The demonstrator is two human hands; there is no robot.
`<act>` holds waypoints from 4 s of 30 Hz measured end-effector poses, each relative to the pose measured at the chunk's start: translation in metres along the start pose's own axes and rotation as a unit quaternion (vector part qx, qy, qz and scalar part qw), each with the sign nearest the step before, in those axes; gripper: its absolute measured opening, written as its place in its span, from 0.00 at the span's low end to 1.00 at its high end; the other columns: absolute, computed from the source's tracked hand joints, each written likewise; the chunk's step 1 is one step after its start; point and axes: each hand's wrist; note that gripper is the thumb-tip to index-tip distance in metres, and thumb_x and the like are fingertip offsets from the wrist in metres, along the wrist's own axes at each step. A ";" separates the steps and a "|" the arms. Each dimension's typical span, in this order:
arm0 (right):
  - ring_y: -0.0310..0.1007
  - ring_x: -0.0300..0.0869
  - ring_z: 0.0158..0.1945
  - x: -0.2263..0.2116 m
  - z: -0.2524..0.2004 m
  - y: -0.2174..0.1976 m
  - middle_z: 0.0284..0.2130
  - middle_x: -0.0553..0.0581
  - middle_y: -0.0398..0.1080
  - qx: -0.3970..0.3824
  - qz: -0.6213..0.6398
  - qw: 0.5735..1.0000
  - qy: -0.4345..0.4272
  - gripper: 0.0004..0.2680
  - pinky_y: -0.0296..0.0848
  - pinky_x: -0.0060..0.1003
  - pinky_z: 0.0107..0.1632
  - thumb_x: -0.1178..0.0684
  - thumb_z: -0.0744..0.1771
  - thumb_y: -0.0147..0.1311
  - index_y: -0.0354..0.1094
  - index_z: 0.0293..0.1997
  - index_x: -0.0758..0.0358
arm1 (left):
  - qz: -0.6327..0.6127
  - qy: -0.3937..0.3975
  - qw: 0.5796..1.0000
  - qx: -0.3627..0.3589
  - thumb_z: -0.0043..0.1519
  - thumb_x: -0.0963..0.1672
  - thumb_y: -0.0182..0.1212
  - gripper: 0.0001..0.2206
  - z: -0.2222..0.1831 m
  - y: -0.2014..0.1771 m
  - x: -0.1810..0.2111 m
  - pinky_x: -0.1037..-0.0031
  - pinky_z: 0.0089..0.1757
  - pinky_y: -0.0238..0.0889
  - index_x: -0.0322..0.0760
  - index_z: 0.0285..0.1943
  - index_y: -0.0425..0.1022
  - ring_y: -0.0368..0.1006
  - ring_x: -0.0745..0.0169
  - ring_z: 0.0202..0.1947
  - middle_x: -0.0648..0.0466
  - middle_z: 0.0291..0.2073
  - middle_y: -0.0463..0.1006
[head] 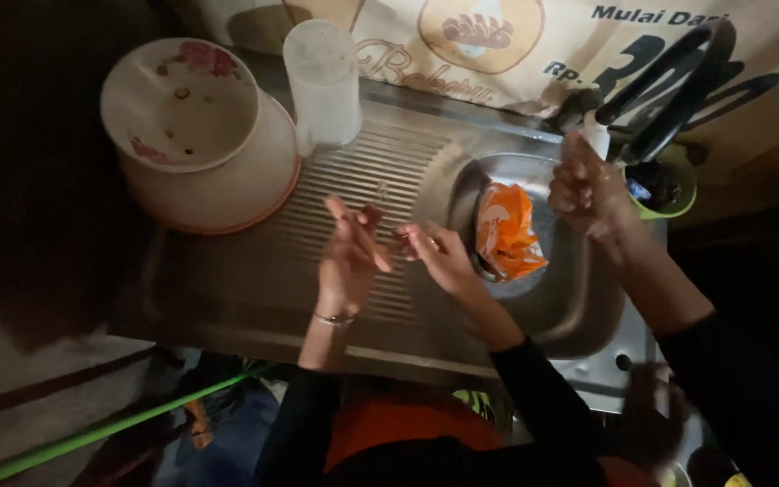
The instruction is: Washing sausages in a sink and peeling off their individual plastic casings.
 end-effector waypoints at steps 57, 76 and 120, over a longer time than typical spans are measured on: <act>0.79 0.50 0.30 -0.031 -0.056 0.116 0.35 0.62 0.73 -0.046 -0.272 0.936 -0.220 0.15 0.80 0.39 0.31 0.58 0.61 0.68 0.68 0.48 0.71 | -0.240 0.224 0.931 0.159 0.74 0.50 0.27 0.16 -0.007 -0.020 0.049 0.72 0.34 0.56 0.41 0.44 0.61 0.54 0.70 0.23 0.64 0.24 0.54; 0.76 0.41 0.27 0.007 -0.049 0.053 0.35 0.68 0.76 0.192 -0.146 0.944 -0.225 0.04 0.71 0.31 0.30 0.63 0.66 0.60 0.68 0.37 0.73 | -0.096 0.215 0.970 0.066 0.74 0.47 0.33 0.12 -0.020 0.015 0.004 0.70 0.38 0.68 0.32 0.54 0.57 0.74 0.56 0.33 0.53 0.32 0.64; 0.57 0.61 0.64 0.030 0.049 0.021 0.64 0.63 0.53 0.005 -0.594 0.797 -0.110 0.22 0.64 0.65 0.58 0.41 0.65 0.59 0.60 0.63 0.57 | 0.647 0.033 0.761 -0.026 0.69 0.56 0.37 0.29 -0.030 -0.028 0.010 0.52 0.50 0.66 0.34 0.73 0.54 0.70 0.40 0.55 0.37 0.54 0.70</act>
Point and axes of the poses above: each hand's wrist, its own z-axis towards the middle knuckle, its own y-axis out of the palm, x = y × z
